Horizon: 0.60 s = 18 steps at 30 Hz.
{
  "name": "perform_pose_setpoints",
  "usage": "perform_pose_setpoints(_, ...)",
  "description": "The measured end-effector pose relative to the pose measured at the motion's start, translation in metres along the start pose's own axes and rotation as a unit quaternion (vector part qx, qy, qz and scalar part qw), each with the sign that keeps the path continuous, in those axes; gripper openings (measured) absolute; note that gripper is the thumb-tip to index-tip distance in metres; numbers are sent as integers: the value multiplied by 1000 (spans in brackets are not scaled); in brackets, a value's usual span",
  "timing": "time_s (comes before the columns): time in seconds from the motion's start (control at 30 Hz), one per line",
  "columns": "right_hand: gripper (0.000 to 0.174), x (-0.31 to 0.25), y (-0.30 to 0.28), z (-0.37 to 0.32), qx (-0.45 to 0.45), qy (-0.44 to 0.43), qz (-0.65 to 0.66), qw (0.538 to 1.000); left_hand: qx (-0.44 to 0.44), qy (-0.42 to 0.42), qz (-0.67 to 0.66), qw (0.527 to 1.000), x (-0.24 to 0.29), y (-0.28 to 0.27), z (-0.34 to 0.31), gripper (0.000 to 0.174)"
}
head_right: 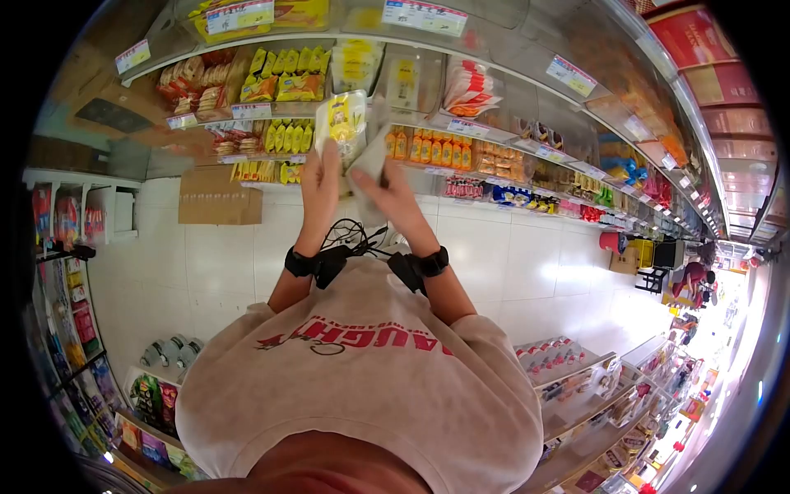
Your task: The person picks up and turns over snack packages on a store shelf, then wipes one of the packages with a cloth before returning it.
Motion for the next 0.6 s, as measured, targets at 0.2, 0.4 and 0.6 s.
perform_pose_setpoints(0.2, 33, 10, 8, 1, 31, -16, -93, 995, -43, -108, -33, 993, -25, -13, 3, 29)
perform_pose_setpoints(0.4, 31, 5, -39, -11, 120, -28, -54, 991, -110, -84, -57, 989, -29, 20, -5, 24)
perform_pose_setpoints(0.6, 30, -12, -92, -17, 105, -40, 159, 981, -217, 2, 87, 972, 3, 61, -24, 24)
Point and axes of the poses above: each hand's wrist, its own z-axis towards the middle knuckle, its own y-axis out of the palm, x = y × z, the point moved 6 cm from there along z, towards the middle knuckle, and after that the axes turned 14 degrees about z, right-handed, at the moved point
